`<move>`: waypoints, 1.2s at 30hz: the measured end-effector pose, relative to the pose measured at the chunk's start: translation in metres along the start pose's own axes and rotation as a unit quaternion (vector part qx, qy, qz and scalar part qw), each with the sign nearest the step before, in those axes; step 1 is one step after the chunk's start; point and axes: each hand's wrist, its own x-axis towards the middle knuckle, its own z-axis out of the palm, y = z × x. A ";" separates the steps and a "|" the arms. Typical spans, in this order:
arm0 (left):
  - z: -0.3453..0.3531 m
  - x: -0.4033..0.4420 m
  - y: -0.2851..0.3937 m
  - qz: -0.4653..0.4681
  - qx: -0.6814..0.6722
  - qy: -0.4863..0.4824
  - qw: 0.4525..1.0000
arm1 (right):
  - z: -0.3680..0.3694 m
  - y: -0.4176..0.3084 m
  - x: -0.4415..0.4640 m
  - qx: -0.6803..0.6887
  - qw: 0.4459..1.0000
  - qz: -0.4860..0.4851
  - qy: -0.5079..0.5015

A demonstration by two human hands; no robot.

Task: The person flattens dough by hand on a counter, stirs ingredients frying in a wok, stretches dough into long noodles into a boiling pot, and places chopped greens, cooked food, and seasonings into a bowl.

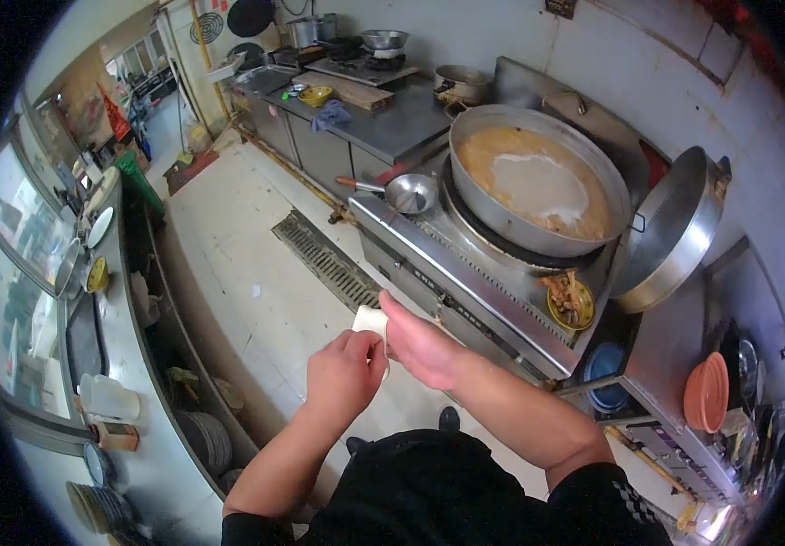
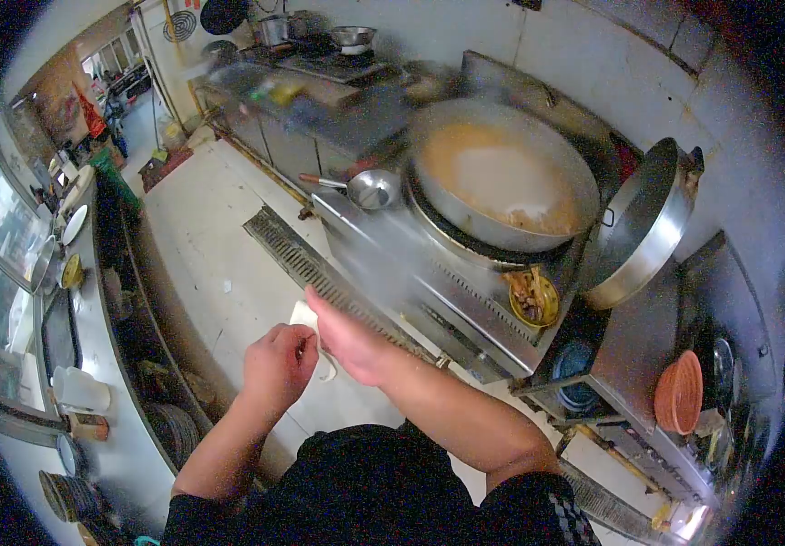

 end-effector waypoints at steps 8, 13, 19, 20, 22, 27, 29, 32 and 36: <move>0.003 -0.003 -0.005 0.035 0.057 -0.026 0.997 | -0.001 0.018 0.007 0.020 0.996 0.019 0.086; -0.007 -0.001 -0.019 -0.034 -0.126 -0.056 0.990 | 0.001 0.014 -0.003 0.026 0.999 0.012 0.037; -0.013 -0.002 -0.030 -0.158 -0.380 -0.123 0.903 | -0.001 0.016 -0.008 -0.090 0.995 -0.003 0.047; -0.013 -0.002 -0.035 -0.161 -0.417 -0.126 0.886 | -0.005 0.022 -0.002 -0.111 0.990 -0.022 0.083; -0.013 -0.003 -0.035 -0.162 -0.453 -0.128 0.867 | -0.005 0.025 0.002 -0.133 0.983 -0.041 0.120; -0.001 -0.002 -0.015 0.096 -0.035 0.045 0.994 | 0.029 0.003 -0.011 -0.525 0.821 -0.115 0.192; 0.005 0.000 -0.020 0.097 -0.008 0.065 0.993 | 0.019 0.008 -0.011 -0.590 0.772 -0.139 0.191; 0.000 0.005 -0.032 -0.008 -0.028 -0.026 0.999 | 0.010 -0.002 -0.017 -0.640 0.741 -0.104 0.172; -0.002 0.015 -0.089 -0.314 -0.667 -0.141 0.661 | -0.053 0.019 -0.041 -0.234 0.952 -0.084 0.179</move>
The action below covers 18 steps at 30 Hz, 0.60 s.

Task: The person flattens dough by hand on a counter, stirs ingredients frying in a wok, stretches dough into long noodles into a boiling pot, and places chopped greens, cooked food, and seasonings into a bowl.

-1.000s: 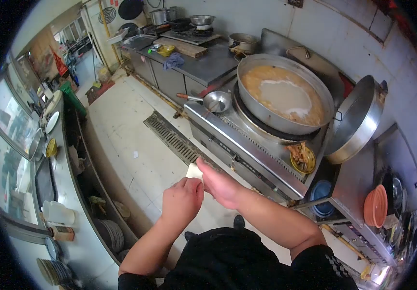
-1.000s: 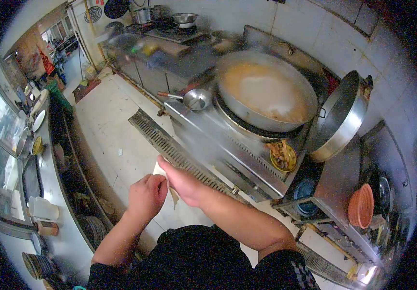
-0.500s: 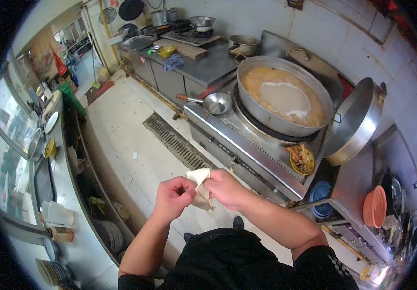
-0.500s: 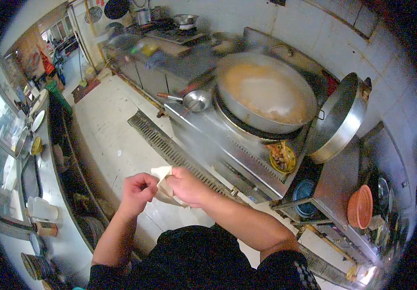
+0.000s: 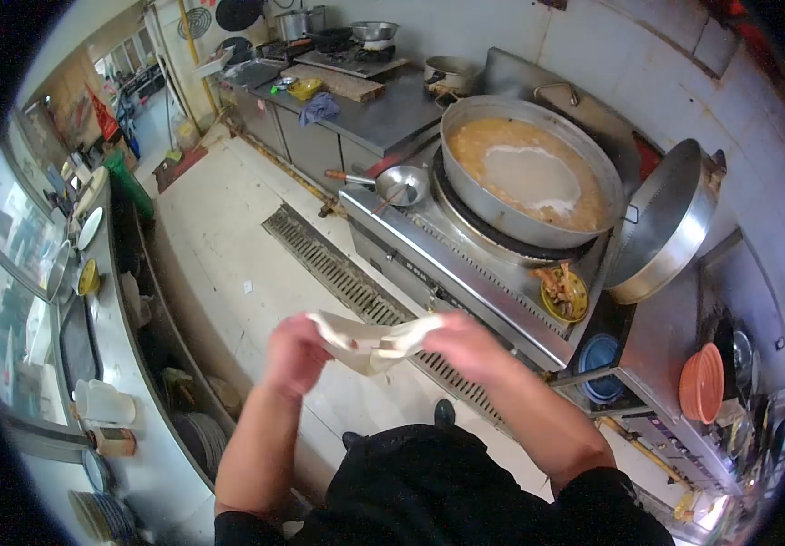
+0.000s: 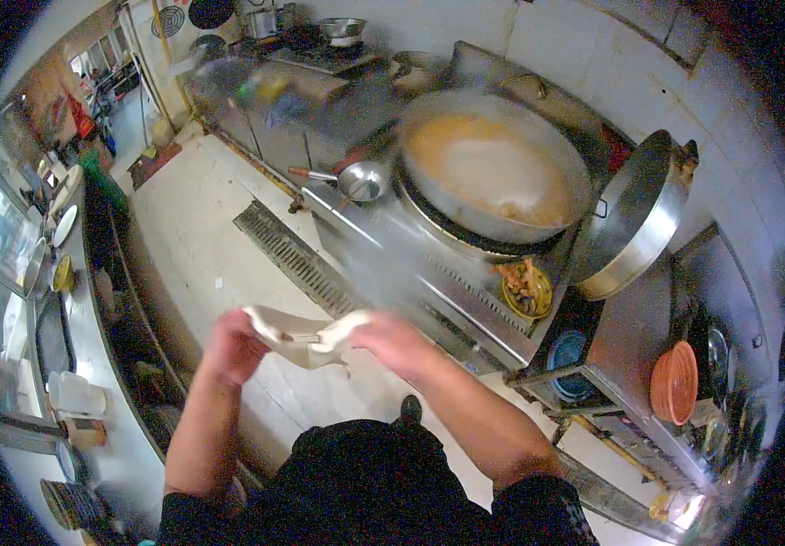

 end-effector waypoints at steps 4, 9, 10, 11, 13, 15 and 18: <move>-0.031 0.005 0.064 0.123 -0.133 0.071 0.981 | -0.077 0.051 -0.048 0.547 0.817 0.007 -0.182; -0.009 -0.014 0.164 0.337 -0.024 0.123 0.933 | -0.143 0.242 -0.128 0.365 0.869 0.233 0.241; -0.002 -0.014 0.186 0.390 0.005 0.120 0.913 | -0.145 0.254 -0.143 0.474 0.791 0.257 0.291; 0.003 -0.016 0.199 0.402 0.015 0.109 0.909 | -0.149 0.268 -0.156 0.473 0.790 0.258 0.292; 0.013 -0.021 0.221 0.413 0.025 0.096 0.905 | -0.154 0.287 -0.171 0.453 0.737 0.292 0.408; 0.022 -0.025 0.239 0.443 0.037 0.031 0.895 | -0.152 0.293 -0.172 0.444 0.722 0.302 0.436; 0.045 -0.037 0.258 0.470 0.035 0.015 0.882 | -0.130 0.248 -0.165 0.463 0.685 0.280 0.488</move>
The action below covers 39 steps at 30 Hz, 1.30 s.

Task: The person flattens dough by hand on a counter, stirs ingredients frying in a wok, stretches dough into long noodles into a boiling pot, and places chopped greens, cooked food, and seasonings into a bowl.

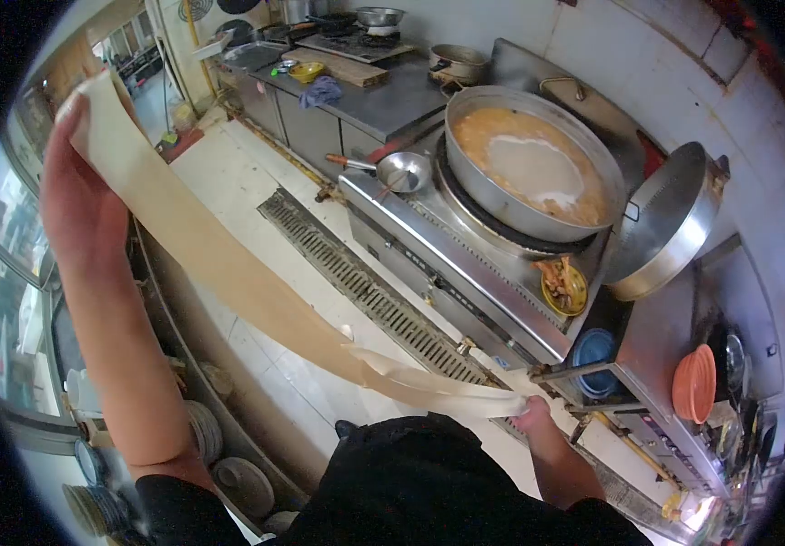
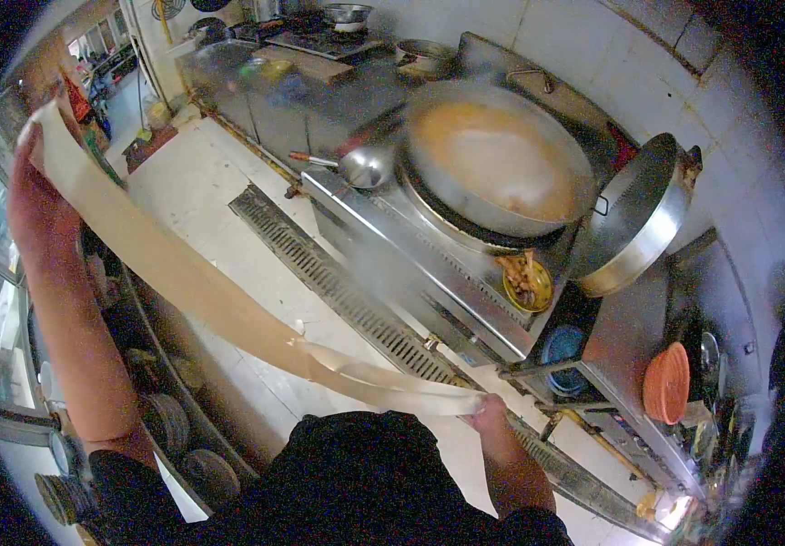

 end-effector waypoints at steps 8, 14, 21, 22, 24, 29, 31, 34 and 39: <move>0.036 0.024 0.058 0.132 0.464 0.081 0.872 | -0.110 -0.051 0.077 0.061 0.997 -0.052 0.018; -0.024 0.116 0.103 0.195 0.677 0.050 0.708 | -0.251 -0.084 0.155 -0.251 0.943 -0.187 -0.112; -0.030 0.105 0.087 0.235 0.734 0.005 0.637 | -0.065 -0.048 -0.023 -0.119 0.951 -0.052 -0.282; -0.028 0.099 0.081 0.239 0.739 -0.007 0.630 | -0.030 -0.038 -0.062 -0.119 0.945 -0.039 -0.302; -0.020 0.078 0.070 0.245 0.764 -0.050 0.594 | 0.002 -0.031 -0.087 -0.055 0.951 -0.018 -0.303; 0.010 0.008 0.031 0.032 0.455 -0.064 0.888 | 0.065 -0.026 -0.176 -0.079 0.909 -0.127 -0.389; 0.011 -0.022 0.007 -0.013 0.440 -0.087 0.894 | 0.090 -0.019 -0.197 -0.079 0.889 -0.147 -0.426; 0.005 -0.070 -0.047 -0.081 0.332 -0.081 0.936 | 0.118 -0.004 -0.207 -0.137 0.853 -0.173 -0.473; -0.045 -0.153 -0.159 -0.578 0.034 0.015 0.815 | 0.163 0.031 -0.188 -0.151 0.873 -0.161 -0.434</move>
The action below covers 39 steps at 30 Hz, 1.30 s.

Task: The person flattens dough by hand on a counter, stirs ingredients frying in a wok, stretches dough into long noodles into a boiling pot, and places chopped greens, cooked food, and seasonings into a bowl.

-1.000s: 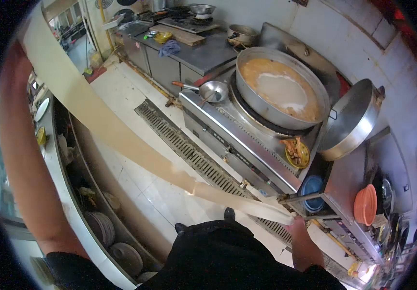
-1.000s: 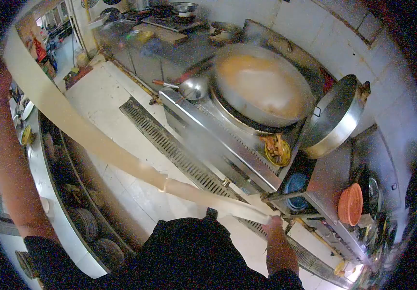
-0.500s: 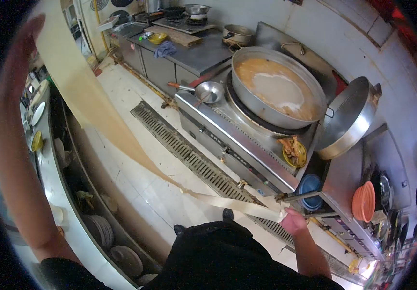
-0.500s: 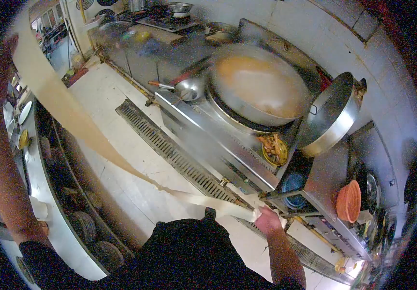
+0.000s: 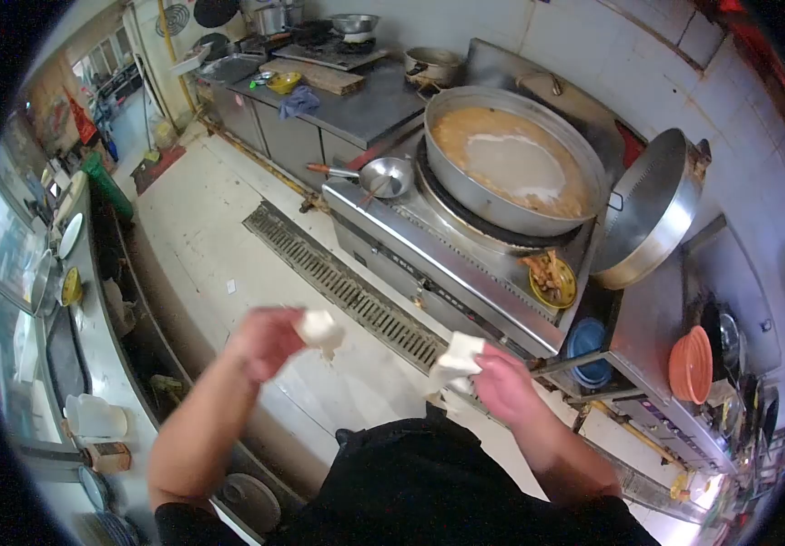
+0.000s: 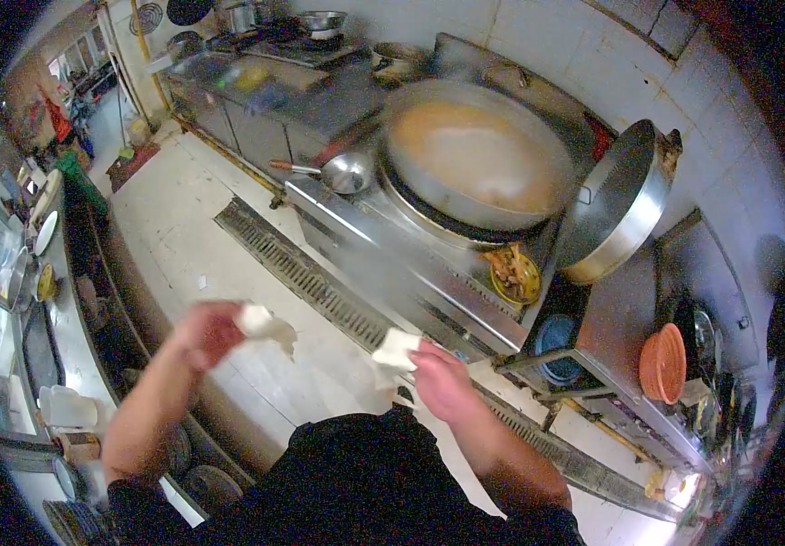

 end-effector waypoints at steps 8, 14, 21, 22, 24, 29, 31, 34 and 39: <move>0.036 0.029 -0.087 -0.029 0.088 -0.103 0.990 | 0.064 0.004 0.057 0.005 0.982 0.150 -0.113; 0.048 0.010 -0.076 0.029 0.105 -0.210 0.972 | 0.071 -0.002 0.083 -0.080 0.961 0.217 -0.151; 0.062 -0.001 -0.075 0.140 0.094 -0.093 0.981 | 0.083 0.000 0.057 -0.449 0.883 -0.027 -0.132; 0.065 -0.001 -0.076 0.164 0.113 -0.063 0.978 | 0.090 -0.004 0.051 -0.486 0.861 -0.074 -0.133; 0.067 -0.006 -0.076 0.174 0.108 -0.066 0.977 | 0.091 -0.005 0.049 -0.520 0.835 -0.122 -0.133; 0.063 -0.008 -0.077 0.134 0.101 -0.075 0.983 | 0.034 0.003 0.084 -0.062 0.987 0.071 0.130; 0.070 -0.009 -0.077 0.193 0.002 -0.037 0.981 | 0.023 -0.001 0.082 0.051 0.990 0.106 0.075; 0.076 -0.010 -0.078 0.257 0.065 -0.048 0.963 | 0.051 0.001 0.059 -0.144 0.989 0.041 0.017; 0.094 -0.013 -0.083 0.319 0.155 0.001 0.935 | 0.087 0.002 0.037 -0.390 0.910 -0.136 -0.030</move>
